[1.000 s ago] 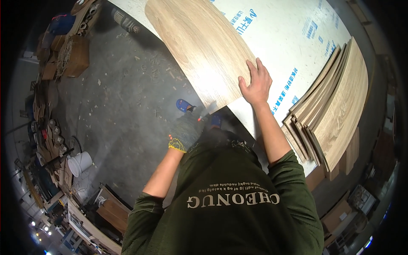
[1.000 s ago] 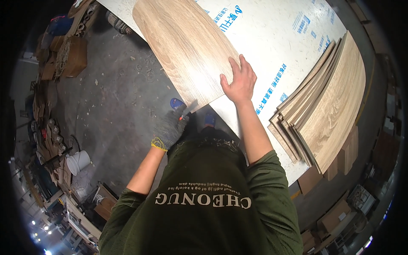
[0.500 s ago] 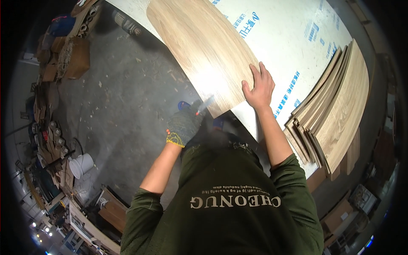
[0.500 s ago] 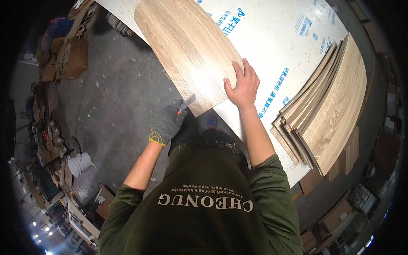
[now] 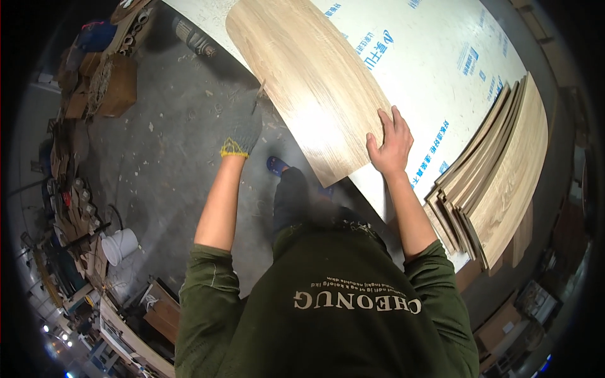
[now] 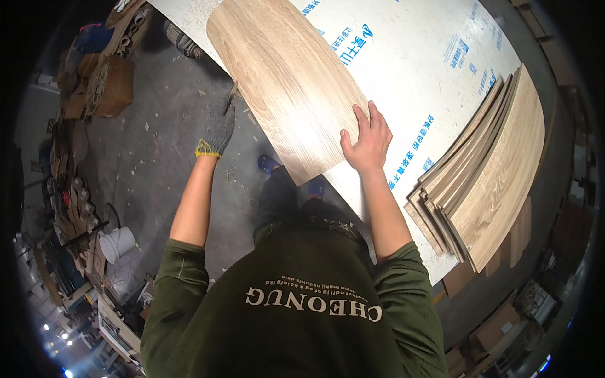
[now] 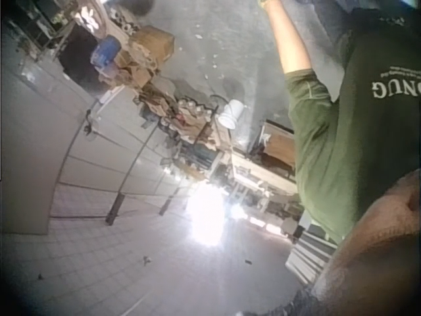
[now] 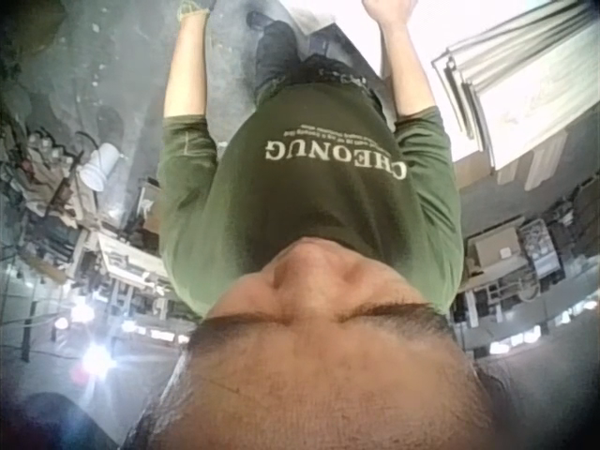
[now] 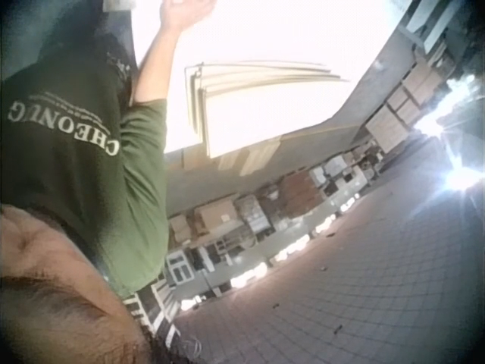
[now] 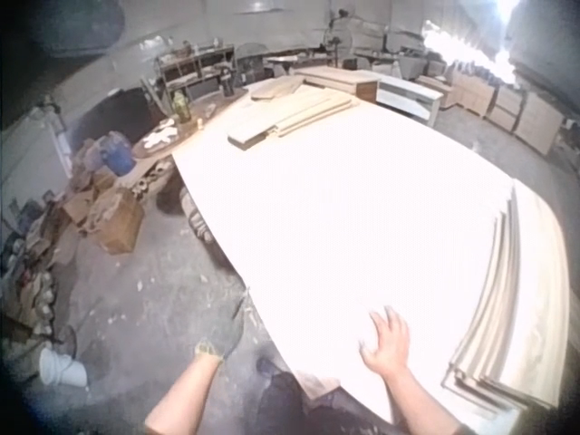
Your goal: Trimming the edges of curved wooden boards using a utility knife on a factory work table.
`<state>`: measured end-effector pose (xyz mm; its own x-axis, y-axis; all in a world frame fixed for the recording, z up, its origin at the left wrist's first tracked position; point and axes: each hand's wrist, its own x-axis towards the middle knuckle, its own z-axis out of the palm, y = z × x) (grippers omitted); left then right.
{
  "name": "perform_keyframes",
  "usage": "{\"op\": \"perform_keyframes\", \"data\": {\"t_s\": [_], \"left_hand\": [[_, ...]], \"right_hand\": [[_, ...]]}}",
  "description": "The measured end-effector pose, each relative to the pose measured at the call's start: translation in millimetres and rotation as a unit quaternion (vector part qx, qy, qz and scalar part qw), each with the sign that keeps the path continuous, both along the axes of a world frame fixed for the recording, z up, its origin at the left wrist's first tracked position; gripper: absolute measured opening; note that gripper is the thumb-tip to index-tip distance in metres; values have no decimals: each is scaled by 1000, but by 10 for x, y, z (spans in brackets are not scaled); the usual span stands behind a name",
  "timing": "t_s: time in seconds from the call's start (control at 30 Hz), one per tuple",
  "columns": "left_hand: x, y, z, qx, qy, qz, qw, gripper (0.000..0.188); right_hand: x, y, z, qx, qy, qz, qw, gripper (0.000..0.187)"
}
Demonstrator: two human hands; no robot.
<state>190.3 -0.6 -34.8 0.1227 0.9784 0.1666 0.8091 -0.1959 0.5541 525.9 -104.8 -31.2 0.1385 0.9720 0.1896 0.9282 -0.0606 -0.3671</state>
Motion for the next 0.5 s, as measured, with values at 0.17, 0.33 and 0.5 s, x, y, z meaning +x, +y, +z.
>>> {"op": "perform_keyframes", "data": {"t_s": [0.17,0.33,0.5], "left_hand": [[345,219,402,21,110,-27,993,35],[735,-491,257,-32,266,-76,960,41],[965,-1759,121,-184,68,-177,964,35]], "right_hand": [[53,-6,-13,2,-4,-4,1000,63],[79,-7,-32,5,5,-13,1000,62],[82,-16,-24,16,14,-6,1000,62]]}}
